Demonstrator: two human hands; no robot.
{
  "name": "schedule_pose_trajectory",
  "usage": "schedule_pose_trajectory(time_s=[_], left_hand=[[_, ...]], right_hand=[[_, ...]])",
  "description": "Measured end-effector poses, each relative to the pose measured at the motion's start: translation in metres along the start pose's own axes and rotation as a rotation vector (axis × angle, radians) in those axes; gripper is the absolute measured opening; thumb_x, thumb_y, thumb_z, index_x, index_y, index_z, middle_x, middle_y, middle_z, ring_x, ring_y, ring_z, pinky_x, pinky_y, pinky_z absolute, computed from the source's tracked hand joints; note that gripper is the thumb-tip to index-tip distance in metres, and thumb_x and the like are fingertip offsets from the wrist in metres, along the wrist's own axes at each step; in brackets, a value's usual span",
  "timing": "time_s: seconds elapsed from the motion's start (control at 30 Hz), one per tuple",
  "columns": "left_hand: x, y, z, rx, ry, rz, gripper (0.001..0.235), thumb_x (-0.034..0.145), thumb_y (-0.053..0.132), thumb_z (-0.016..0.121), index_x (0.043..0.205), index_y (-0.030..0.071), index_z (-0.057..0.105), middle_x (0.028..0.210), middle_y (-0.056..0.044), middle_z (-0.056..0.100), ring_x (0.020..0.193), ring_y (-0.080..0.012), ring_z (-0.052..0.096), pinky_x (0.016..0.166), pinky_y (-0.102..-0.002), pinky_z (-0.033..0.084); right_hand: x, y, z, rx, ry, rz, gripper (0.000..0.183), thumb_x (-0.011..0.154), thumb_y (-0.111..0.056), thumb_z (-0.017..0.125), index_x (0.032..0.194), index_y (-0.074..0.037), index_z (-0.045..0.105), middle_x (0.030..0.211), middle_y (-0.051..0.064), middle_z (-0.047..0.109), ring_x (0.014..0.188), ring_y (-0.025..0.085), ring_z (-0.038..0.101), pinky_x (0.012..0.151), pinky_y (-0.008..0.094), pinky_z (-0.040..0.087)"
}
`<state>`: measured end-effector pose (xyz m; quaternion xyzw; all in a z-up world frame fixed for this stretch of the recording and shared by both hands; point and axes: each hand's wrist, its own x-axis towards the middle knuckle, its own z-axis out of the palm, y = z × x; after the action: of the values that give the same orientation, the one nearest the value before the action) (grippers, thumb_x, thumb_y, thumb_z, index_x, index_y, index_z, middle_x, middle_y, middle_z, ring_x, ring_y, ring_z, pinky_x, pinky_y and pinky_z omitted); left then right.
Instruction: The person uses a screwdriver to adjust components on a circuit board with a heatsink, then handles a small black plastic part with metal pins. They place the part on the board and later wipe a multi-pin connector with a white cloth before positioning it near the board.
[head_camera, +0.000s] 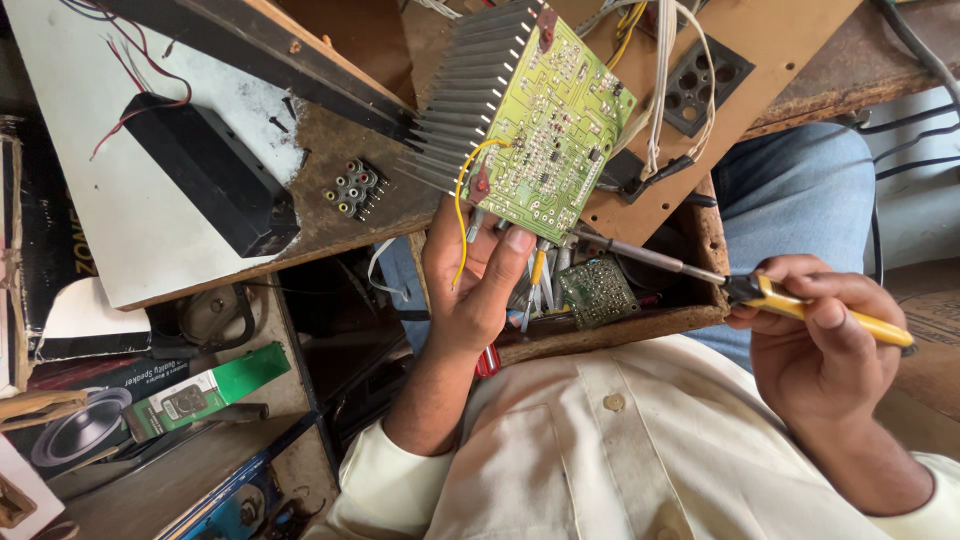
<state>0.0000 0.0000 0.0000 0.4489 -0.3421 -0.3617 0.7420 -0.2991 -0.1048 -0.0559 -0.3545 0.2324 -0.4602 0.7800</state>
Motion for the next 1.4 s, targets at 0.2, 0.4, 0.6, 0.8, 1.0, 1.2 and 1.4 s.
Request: schedule_pose_trajectory(time_s=[0.2,0.4,0.6,0.8,1.0,1.2,1.4], left_hand=[[0.000,0.000,0.001,-0.020,-0.014,0.002,0.050,0.110,-0.005,0.059,0.156,0.000,0.038,0.148,-0.013,0.054,0.133,-0.0194,0.055,0.120,-0.036,0.046],[-0.002,0.004,0.004,0.002,0.009,-0.008,0.060,0.106,-0.009,0.065,0.158,0.000,0.036,0.149,-0.013,0.050,0.138,-0.0208,0.052,0.120,-0.037,0.044],[0.000,0.002,0.005,0.024,0.012,0.005,0.062,0.104,-0.013,0.066,0.157,0.001,0.037,0.153,-0.013,0.049,0.139,-0.0214,0.051,0.122,-0.038,0.045],[-0.002,0.002,0.004,0.074,0.030,-0.009,0.060,0.103,-0.014,0.067,0.154,0.001,0.040,0.150,-0.011,0.049,0.140,-0.0225,0.054,0.119,-0.038,0.049],[0.001,0.008,0.011,0.086,0.039,0.014,0.053,0.107,-0.013,0.062,0.154,0.000,0.040,0.147,-0.010,0.049,0.133,-0.0205,0.054,0.118,-0.037,0.051],[-0.001,0.019,0.028,0.189,0.110,-0.012,0.055,0.107,-0.011,0.060,0.156,0.000,0.037,0.142,-0.009,0.042,0.128,-0.0186,0.053,0.111,-0.031,0.052],[0.001,0.025,0.029,0.273,0.107,-0.005,0.057,0.107,-0.009,0.060,0.157,0.000,0.035,0.145,-0.008,0.042,0.130,-0.0168,0.052,0.113,-0.029,0.050]], right_hand=[[0.003,0.007,-0.005,0.191,0.191,0.261,0.031,0.117,-0.026,0.061,0.120,0.004,0.065,0.110,0.022,0.070,0.091,0.034,0.071,0.088,0.040,0.060],[0.000,0.008,-0.004,0.151,0.205,0.250,0.033,0.118,-0.029,0.058,0.122,0.004,0.063,0.109,0.022,0.070,0.090,0.034,0.070,0.086,0.040,0.060],[-0.009,0.008,0.001,-0.015,0.097,0.051,0.027,0.119,-0.021,0.060,0.123,0.005,0.063,0.111,0.029,0.069,0.096,0.038,0.072,0.090,0.046,0.062],[-0.012,0.006,0.001,-0.023,0.066,0.029,0.029,0.119,-0.018,0.061,0.124,0.011,0.062,0.111,0.032,0.068,0.096,0.041,0.073,0.089,0.047,0.063],[-0.012,0.006,0.001,-0.037,0.074,0.041,0.032,0.119,-0.020,0.062,0.126,0.012,0.062,0.110,0.034,0.068,0.094,0.041,0.073,0.090,0.046,0.063],[-0.014,0.006,0.001,-0.058,0.074,0.006,0.030,0.120,-0.019,0.062,0.121,0.011,0.060,0.111,0.034,0.068,0.093,0.041,0.073,0.088,0.045,0.063],[-0.010,0.003,0.004,-0.058,0.023,-0.091,0.026,0.118,-0.019,0.062,0.122,0.007,0.061,0.115,0.032,0.067,0.089,0.041,0.074,0.083,0.046,0.065]])
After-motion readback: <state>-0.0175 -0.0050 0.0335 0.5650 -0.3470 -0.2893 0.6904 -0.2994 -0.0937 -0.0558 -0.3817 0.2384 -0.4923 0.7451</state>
